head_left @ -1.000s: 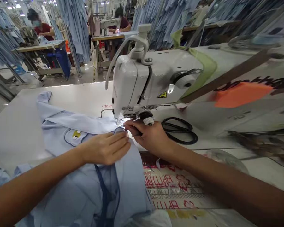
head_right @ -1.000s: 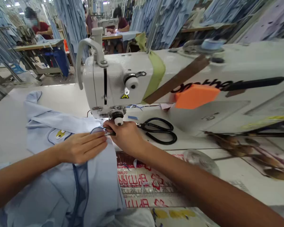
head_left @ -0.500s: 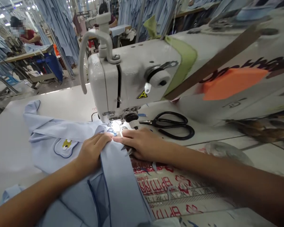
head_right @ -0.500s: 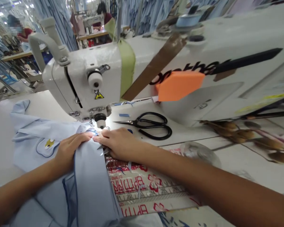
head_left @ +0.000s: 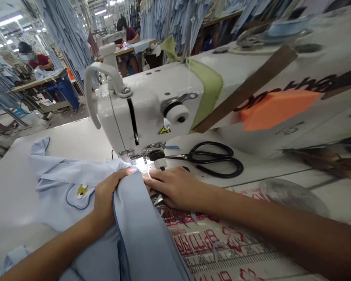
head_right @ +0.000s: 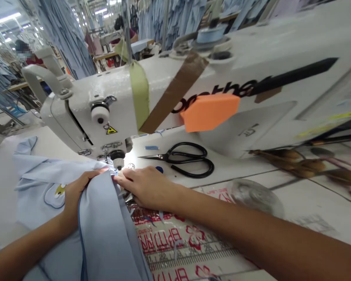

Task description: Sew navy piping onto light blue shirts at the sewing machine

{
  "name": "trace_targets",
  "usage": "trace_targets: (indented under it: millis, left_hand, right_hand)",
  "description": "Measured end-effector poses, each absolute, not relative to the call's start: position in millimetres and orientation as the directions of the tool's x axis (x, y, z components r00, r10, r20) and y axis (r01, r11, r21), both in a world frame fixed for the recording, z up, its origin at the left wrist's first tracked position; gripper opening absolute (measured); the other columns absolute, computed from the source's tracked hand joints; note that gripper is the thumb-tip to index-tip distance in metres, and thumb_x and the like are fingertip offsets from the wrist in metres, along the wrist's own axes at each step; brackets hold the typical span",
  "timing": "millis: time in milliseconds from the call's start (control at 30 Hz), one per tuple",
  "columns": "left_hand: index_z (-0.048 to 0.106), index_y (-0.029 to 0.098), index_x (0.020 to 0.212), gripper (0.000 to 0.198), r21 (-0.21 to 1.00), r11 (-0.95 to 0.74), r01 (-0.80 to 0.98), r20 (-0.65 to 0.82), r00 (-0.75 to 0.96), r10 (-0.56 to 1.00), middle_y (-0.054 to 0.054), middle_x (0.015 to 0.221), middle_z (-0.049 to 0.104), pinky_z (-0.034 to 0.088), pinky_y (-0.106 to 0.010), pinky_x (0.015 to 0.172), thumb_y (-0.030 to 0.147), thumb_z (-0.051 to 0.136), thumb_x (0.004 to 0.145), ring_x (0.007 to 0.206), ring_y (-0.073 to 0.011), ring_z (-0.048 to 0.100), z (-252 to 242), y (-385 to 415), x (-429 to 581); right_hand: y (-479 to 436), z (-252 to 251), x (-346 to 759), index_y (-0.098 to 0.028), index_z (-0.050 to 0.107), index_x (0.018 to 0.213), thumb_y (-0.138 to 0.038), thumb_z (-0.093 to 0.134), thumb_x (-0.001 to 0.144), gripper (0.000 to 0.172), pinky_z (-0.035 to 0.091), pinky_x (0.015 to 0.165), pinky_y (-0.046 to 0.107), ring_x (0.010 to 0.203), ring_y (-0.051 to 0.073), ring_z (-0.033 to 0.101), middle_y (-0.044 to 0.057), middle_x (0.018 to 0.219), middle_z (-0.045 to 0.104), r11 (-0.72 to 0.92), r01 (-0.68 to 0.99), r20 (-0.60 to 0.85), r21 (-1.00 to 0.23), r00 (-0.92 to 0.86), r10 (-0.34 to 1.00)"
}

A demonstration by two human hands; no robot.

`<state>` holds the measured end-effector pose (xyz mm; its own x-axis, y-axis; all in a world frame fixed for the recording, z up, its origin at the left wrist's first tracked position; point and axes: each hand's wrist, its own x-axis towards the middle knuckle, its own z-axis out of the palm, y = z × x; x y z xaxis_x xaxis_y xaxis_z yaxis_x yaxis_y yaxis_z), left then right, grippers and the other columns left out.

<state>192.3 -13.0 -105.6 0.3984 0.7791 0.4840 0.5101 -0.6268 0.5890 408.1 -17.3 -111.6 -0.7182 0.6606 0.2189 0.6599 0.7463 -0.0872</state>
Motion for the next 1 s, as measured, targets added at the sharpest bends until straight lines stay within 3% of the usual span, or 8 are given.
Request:
trace_targets:
  millis: [100, 167, 267, 367, 667, 900, 1000]
  left_hand:
    - [0.057, 0.017, 0.107, 0.021, 0.497, -0.722, 0.482, 0.527, 0.493, 0.692, -0.006, 0.11, 0.063, 0.048, -0.032, 0.092, 0.017, 0.049, 0.087, 0.104, -0.0181, 0.059, -106.1, -10.2, 192.6]
    - [0.058, 0.015, 0.105, 0.021, 0.35, -0.819, 0.454, 0.565, 0.595, 0.571, -0.009, 0.107, 0.063, 0.045, -0.036, 0.095, 0.013, 0.046, 0.088, 0.106, -0.0203, 0.056, -105.9, -8.0, 193.2]
    - [0.057, 0.009, 0.105, 0.022, 0.13, -0.908, 0.398, 0.54, 0.74, 0.401, -0.013, 0.1, 0.063, 0.048, -0.039, 0.091, 0.009, 0.042, 0.088, 0.102, -0.022, 0.055, -104.6, -6.7, 194.7]
    - [0.053, 0.005, 0.109, 0.024, 0.043, -0.921, 0.387, 0.502, 0.789, 0.355, -0.016, 0.098, 0.062, 0.051, -0.039, 0.085, 0.008, 0.04, 0.089, 0.097, -0.0222, 0.055, -103.3, -8.5, 196.5]
    - [0.05, 0.005, 0.111, 0.024, 0.071, -0.913, 0.402, 0.508, 0.773, 0.379, -0.015, 0.1, 0.062, 0.053, -0.038, 0.084, 0.009, 0.04, 0.09, 0.099, -0.0214, 0.054, -106.5, -8.0, 199.3]
    - [0.05, 0.006, 0.112, 0.024, 0.163, -0.898, 0.409, 0.5, 0.75, 0.432, -0.013, 0.1, 0.062, 0.053, -0.038, 0.083, 0.011, 0.04, 0.09, 0.099, -0.0214, 0.054, -106.3, -13.4, 201.9]
    - [0.05, 0.005, 0.113, 0.026, 0.144, -0.886, 0.44, 0.492, 0.745, 0.45, -0.014, 0.101, 0.062, 0.053, -0.038, 0.084, 0.011, 0.04, 0.09, 0.1, -0.0221, 0.054, -107.5, -17.2, 203.1]
  right_hand:
    - [-16.7, -111.4, 407.2, -0.015, 0.051, 0.116, -0.013, 0.044, 0.074, 0.042, 0.02, 0.048, 0.028, 0.066, 0.016, 0.048, 0.007, 0.094, 0.059, 0.751, 0.654, 0.219, -0.086, -0.723, 0.655]
    - [-16.6, -111.7, 407.2, -0.016, 0.055, 0.106, -0.011, 0.044, 0.074, 0.034, 0.016, 0.047, 0.029, 0.063, 0.015, 0.045, 0.005, 0.091, 0.059, 0.764, 0.64, 0.232, -0.082, -0.733, 0.639]
    - [-16.5, -113.3, 408.2, -0.016, 0.056, 0.097, -0.011, 0.044, 0.074, 0.026, 0.013, 0.046, 0.029, 0.059, 0.014, 0.042, 0.004, 0.083, 0.058, 0.775, 0.628, 0.257, -0.069, -0.74, 0.622]
    - [-15.9, -115.2, 409.5, -0.015, 0.057, 0.095, -0.011, 0.044, 0.074, 0.025, 0.012, 0.046, 0.029, 0.059, 0.015, 0.04, 0.004, 0.079, 0.056, 0.786, 0.615, 0.281, -0.056, -0.746, 0.604]
    - [-16.4, -112.6, 410.0, -0.016, 0.058, 0.096, -0.009, 0.046, 0.07, 0.029, 0.013, 0.048, 0.029, 0.061, 0.014, 0.041, 0.004, 0.076, 0.055, 0.802, 0.593, 0.278, -0.065, -0.761, 0.586]
    - [-17.3, -115.4, 410.0, -0.018, 0.059, 0.089, -0.01, 0.045, 0.071, 0.024, 0.015, 0.048, 0.029, 0.059, 0.014, 0.041, 0.002, 0.072, 0.055, 0.802, 0.592, 0.313, -0.08, -0.749, 0.584]
    - [-16.9, -115.8, 409.7, -0.018, 0.06, 0.087, -0.01, 0.046, 0.07, 0.023, 0.015, 0.048, 0.029, 0.059, 0.014, 0.042, 0.002, 0.072, 0.056, 0.801, 0.592, 0.316, -0.09, -0.746, 0.587]
